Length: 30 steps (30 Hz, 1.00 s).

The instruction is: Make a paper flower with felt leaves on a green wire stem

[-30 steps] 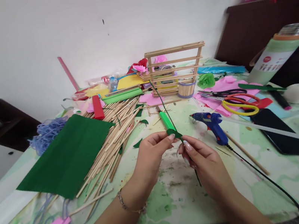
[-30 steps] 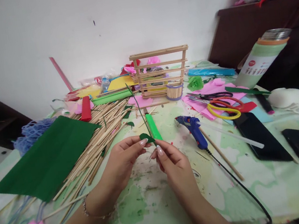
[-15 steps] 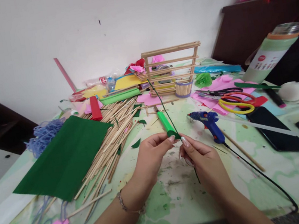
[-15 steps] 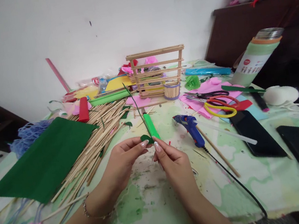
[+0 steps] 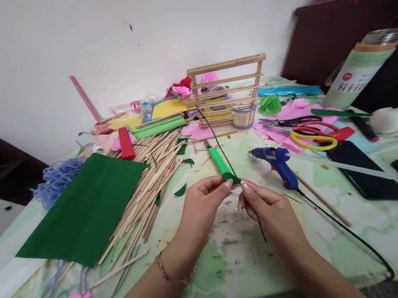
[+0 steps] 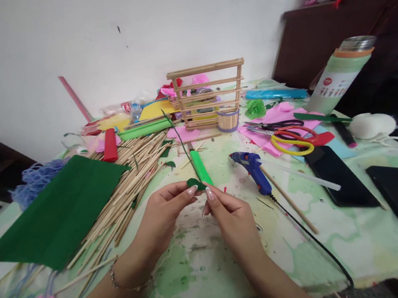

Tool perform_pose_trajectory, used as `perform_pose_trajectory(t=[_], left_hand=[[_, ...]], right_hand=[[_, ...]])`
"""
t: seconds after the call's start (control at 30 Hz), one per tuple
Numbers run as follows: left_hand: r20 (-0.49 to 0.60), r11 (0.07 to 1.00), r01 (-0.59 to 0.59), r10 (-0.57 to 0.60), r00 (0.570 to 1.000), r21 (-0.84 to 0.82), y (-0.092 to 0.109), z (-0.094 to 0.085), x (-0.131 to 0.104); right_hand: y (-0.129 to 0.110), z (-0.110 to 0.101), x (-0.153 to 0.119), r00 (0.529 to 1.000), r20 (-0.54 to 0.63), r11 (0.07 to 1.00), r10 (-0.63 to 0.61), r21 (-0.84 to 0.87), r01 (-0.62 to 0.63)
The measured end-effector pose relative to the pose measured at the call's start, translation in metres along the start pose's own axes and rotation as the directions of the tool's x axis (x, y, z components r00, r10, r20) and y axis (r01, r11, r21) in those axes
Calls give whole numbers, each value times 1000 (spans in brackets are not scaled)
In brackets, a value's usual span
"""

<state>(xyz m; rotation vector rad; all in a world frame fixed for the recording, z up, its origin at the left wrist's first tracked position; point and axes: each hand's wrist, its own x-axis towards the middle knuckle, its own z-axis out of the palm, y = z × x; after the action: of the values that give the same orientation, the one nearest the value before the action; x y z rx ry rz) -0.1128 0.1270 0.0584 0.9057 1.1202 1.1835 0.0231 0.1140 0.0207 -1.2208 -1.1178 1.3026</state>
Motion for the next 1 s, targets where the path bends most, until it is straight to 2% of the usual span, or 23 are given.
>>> perform_pose_trajectory(t=[0.33, 0.6, 0.83, 1.0], left_hand=[[9, 999, -2, 2, 1000, -36, -1, 0, -1], [-6, 999, -4, 4, 1000, -48, -1, 1, -1], [-29, 998, -41, 40, 999, -39, -1, -1, 0], [-30, 998, -52, 51, 998, -39, -1, 1, -1]], right_hand=[[6, -2, 1, 997, -70, 991, 15, 133, -5], [1, -1, 0, 994, -83, 969, 69, 242, -47], [4, -3, 1, 997, -12, 955, 75, 287, -69], [8, -3, 1, 998, -22, 962, 62, 267, -54]])
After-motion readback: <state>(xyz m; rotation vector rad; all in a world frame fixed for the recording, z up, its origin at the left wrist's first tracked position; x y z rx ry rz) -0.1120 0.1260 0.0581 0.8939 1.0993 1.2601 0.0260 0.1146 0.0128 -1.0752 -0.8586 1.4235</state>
